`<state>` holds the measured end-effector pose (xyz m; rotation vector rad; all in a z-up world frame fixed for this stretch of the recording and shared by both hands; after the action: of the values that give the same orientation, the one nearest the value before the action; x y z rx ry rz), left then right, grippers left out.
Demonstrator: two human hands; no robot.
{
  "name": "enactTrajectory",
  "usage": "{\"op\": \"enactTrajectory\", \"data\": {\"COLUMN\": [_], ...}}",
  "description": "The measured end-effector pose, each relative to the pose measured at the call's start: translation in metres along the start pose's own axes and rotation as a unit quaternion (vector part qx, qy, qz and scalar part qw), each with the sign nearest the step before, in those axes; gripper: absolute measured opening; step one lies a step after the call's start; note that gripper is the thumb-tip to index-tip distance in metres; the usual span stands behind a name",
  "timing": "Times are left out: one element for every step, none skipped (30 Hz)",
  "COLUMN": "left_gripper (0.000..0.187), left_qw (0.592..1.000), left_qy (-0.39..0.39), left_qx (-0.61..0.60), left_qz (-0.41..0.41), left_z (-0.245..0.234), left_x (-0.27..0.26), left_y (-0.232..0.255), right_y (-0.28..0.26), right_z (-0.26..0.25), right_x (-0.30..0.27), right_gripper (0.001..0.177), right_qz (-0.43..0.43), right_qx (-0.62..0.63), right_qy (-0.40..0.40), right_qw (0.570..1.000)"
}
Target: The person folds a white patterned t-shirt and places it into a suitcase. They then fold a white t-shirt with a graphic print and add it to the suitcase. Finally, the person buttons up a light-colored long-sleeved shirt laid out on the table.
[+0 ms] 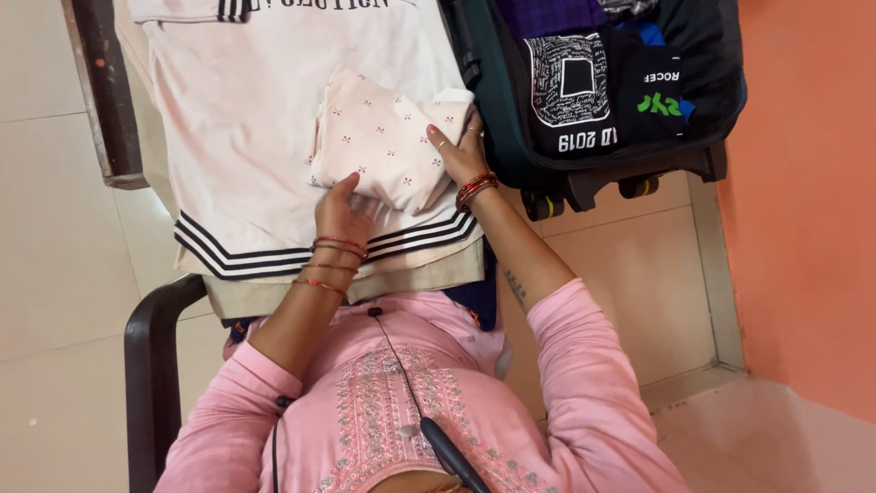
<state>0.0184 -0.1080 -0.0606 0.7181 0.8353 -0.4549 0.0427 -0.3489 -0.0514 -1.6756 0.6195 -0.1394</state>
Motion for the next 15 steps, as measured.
{"op": "enactTrajectory", "data": {"left_gripper": [0.072,0.070,0.068,0.067,0.063,0.059,0.056,0.055,0.054,0.053,0.051,0.048,0.045,0.042,0.039], "left_qw": [0.996,0.994,0.992,0.990,0.990,0.990,0.990,0.990,0.987,0.983,0.981,0.979,0.977,0.973,0.969], "left_qy": [-0.028,-0.032,-0.035,-0.042,-0.049,-0.057,-0.065,-0.103,-0.140,-0.176,-0.188,-0.199,-0.210,-0.227,-0.243], "left_qx": [-0.027,-0.032,-0.038,-0.044,-0.050,-0.055,-0.061,-0.057,-0.054,-0.050,-0.043,-0.034,-0.026,-0.015,-0.005], "left_qz": [-0.077,-0.095,-0.113,-0.130,-0.121,-0.114,-0.107,-0.078,-0.049,-0.020,-0.002,0.018,0.037,0.039,0.040], "left_z": [0.005,0.011,0.019,0.030,0.038,0.048,0.058,0.068,0.077,0.087,0.097,0.106,0.116,0.128,0.142], "left_x": [-0.004,-0.008,-0.013,-0.019,-0.029,-0.040,-0.050,-0.058,-0.064,-0.069,-0.073,-0.077,-0.082,-0.087,-0.092], "left_y": [0.001,0.005,0.010,0.016,0.023,0.030,0.035,0.041,0.048,0.054,0.057,0.062,0.066,0.068,0.067], "right_y": [-0.004,-0.007,-0.008,-0.013,-0.019,-0.026,-0.034,-0.041,-0.050,-0.060,-0.070,-0.080,-0.091,-0.102,-0.113], "right_z": [0.000,-0.001,-0.001,-0.001,0.000,-0.002,-0.004,-0.006,-0.009,-0.010,-0.014,-0.020,-0.030,-0.041,-0.055], "right_x": [-0.001,-0.004,-0.007,-0.007,-0.008,-0.010,-0.014,-0.020,-0.026,-0.030,-0.034,-0.038,-0.041,-0.043,-0.045], "right_gripper": [0.096,0.099,0.087,0.075,0.065,0.062,0.060,0.057,0.056,0.054,0.052,0.052,0.052,0.053,0.051], "right_qz": [-0.009,-0.016,0.022,0.055,0.088,0.097,0.106,0.116,0.087,0.057,0.028,0.002,-0.024,-0.052,-0.073], "right_qx": [-0.010,-0.021,0.015,0.050,0.086,0.098,0.110,0.121,0.134,0.148,0.161,0.172,0.183,0.193,0.208], "right_qy": [0.007,0.013,-0.016,-0.044,-0.072,-0.082,-0.092,-0.101,-0.096,-0.092,-0.088,-0.081,-0.074,-0.067,-0.054], "right_qw": [1.000,1.000,1.000,0.996,0.990,0.987,0.984,0.981,0.982,0.983,0.983,0.982,0.980,0.977,0.974]}}
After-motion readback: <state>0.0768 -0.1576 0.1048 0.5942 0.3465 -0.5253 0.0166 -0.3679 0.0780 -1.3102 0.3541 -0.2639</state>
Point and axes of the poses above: each hand's wrist, its own x-axis towards the middle knuckle, its own z-axis out of the palm, y = z × x, the point moved 1 cm from there along x, towards the middle knuckle, and after that the axes turned 3 degrees about y, right-handed, at the moved point
